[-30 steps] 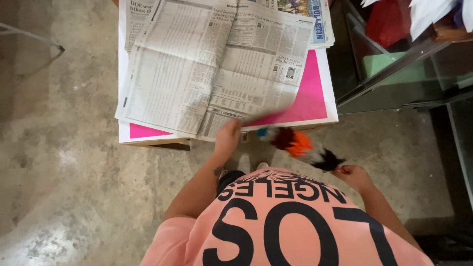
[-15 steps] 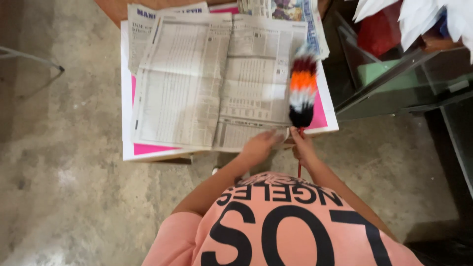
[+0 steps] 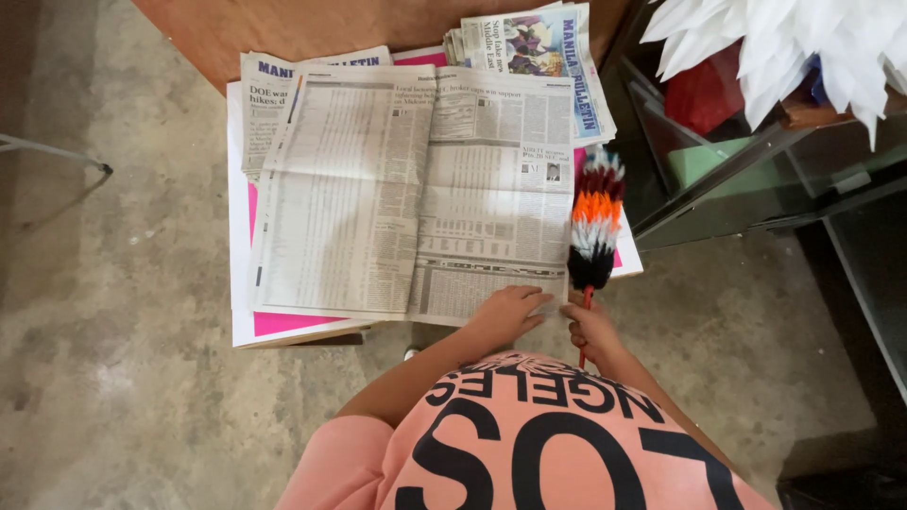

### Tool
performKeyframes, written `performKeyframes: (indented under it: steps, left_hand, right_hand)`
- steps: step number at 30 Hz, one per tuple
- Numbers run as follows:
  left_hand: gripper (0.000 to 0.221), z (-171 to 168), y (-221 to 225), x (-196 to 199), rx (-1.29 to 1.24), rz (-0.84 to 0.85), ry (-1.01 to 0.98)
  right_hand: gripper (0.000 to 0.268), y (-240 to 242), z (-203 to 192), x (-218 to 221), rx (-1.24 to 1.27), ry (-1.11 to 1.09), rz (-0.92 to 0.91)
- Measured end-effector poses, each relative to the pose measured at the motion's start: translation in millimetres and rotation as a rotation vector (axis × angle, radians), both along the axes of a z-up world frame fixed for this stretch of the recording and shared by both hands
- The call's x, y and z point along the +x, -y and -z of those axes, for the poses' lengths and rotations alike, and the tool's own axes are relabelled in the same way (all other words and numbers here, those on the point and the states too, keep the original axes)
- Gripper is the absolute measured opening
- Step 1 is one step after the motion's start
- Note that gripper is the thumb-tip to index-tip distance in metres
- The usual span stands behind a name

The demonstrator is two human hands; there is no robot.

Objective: Dusting and sorting stacks of newspapers on a table.

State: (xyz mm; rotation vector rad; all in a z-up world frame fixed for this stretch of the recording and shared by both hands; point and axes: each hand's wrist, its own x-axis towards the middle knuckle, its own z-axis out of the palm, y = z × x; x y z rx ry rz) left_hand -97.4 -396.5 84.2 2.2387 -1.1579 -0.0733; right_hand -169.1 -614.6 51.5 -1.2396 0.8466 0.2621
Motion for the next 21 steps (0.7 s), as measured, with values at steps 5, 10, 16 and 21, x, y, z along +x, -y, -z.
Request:
performKeyframes:
  steps: [5, 10, 16, 21]
  left_hand:
    - [0.052, -8.3, 5.3, -3.5, 0.016, -0.019, -0.146]
    - [0.075, -72.0, 0.5, -3.8, -0.015, -0.106, -0.343]
    - [0.059, -49.0, -0.6, 20.4, -0.175, -0.323, -0.675]
    - [0.041, -29.3, -16.4, 68.0, -0.322, -0.546, -0.586]
  right_hand:
    - [0.050, -19.1, -36.1, 7.8, -0.072, 0.049, -0.021]
    - [0.047, -15.9, -18.5, 17.6, -0.113, 0.058, -0.012]
    - [0.040, -31.3, -32.7, 28.7, -0.203, 0.098, -0.019]
    - [0.037, -24.6, -1.1, 49.2, -0.350, 0.134, -0.028]
